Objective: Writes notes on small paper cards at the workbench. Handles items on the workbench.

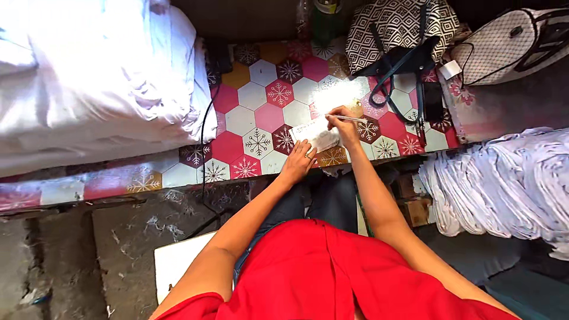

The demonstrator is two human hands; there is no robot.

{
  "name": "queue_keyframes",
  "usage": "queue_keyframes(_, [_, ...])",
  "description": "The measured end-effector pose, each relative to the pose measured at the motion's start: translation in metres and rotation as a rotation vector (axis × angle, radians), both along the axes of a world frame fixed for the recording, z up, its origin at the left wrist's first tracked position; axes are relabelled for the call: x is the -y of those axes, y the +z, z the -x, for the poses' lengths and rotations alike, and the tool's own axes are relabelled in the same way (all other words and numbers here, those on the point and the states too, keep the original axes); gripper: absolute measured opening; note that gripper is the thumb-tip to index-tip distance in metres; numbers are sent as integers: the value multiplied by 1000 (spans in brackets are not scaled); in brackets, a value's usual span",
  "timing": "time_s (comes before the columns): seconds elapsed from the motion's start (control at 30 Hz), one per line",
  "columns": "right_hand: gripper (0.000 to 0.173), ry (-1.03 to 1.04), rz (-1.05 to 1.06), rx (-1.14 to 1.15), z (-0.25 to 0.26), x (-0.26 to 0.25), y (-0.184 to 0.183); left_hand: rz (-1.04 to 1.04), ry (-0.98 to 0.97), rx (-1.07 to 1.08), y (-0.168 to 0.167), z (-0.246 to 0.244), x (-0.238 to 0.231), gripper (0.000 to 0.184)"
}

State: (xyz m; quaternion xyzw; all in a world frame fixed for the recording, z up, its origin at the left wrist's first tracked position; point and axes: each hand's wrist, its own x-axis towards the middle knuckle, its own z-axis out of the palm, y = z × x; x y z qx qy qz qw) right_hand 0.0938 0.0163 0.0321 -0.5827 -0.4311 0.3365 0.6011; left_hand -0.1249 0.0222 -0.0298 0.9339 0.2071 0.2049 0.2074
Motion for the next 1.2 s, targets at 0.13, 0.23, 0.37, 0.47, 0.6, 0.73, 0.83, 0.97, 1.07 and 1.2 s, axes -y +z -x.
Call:
queue_keyframes(0.13, [25, 44, 49, 3, 31, -34, -20, -31, -30, 80, -5, 21, -10, 26])
queue_keyframes(0.23, [32, -17, 13, 221, 40, -36, -42, -56, 0, 111, -10, 19, -8, 26])
queue_keyframes(0.37, [23, -34, -33, 244, 35, -33, -48, -149, 23, 99, -13, 14, -3, 25])
queue_keyframes(0.47, [15, -61, -3, 174, 37, -32, -42, -184, 37, 85, -15, 14, -1, 24])
queue_keyframes(0.6, [28, -149, -27, 317, 37, -31, -49, -195, 83, 102, -20, 11, 0, 24])
queue_keyframes(0.73, [25, -159, -30, 327, 44, -32, -45, -245, 89, 82, -22, 11, 0, 24])
queue_keyframes(0.83, [22, -198, -40, 325, 47, -31, -51, -261, 91, 67, -23, 11, 1, 25])
queue_keyframes(0.97, [21, -133, -7, 264, 42, -30, -47, -267, 79, 55, -23, 13, 2, 27])
queue_keyframes(1.07, [31, -187, -6, 345, 44, -29, -49, -265, 81, 63, -24, 13, 2, 27])
queue_keyframes(1.2, [37, -235, 1, 436, 46, -29, -55, -259, 79, 63, -24, 13, 3, 26])
